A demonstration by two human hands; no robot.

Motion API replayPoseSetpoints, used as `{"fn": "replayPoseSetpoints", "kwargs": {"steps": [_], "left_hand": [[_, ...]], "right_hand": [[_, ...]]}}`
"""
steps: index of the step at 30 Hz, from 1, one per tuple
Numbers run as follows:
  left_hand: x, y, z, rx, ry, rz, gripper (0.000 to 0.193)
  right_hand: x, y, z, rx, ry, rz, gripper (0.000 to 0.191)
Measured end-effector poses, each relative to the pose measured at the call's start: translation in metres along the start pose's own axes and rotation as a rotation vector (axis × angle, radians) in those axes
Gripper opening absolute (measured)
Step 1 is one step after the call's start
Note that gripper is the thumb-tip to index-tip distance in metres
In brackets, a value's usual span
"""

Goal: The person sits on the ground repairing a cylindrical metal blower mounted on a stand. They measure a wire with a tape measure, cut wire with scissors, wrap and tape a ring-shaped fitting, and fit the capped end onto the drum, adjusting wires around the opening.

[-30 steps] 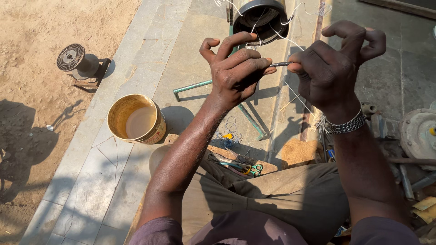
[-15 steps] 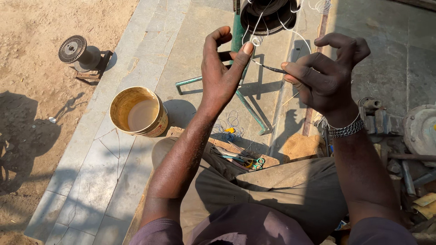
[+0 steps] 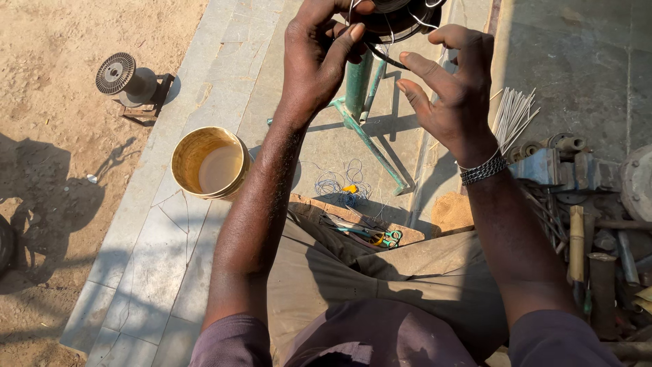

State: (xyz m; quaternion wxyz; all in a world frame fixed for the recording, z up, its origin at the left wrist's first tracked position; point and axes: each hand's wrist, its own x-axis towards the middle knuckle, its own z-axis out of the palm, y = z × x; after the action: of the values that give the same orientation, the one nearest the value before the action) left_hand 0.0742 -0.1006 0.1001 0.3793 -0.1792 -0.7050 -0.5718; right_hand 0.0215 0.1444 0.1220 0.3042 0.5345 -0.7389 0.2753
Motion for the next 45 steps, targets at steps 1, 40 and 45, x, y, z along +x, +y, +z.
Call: {"fn": "replayPoseSetpoints", "kwargs": {"steps": [1, 40, 45], "left_hand": [[0.001, -0.004, 0.001, 0.015, 0.029, 0.034, 0.025], [-0.049, -0.014, 0.039, -0.207, 0.302, -0.409, 0.009], [-0.024, -0.004, 0.017, 0.108, 0.245, -0.008, 0.010]], "right_hand": [[0.003, 0.001, 0.002, -0.041, 0.035, -0.025, 0.035], [-0.021, 0.022, 0.048, 1.303, 0.053, 0.694, 0.032], [-0.021, 0.016, 0.052, 1.128, 0.183, 0.598, 0.023]]}}
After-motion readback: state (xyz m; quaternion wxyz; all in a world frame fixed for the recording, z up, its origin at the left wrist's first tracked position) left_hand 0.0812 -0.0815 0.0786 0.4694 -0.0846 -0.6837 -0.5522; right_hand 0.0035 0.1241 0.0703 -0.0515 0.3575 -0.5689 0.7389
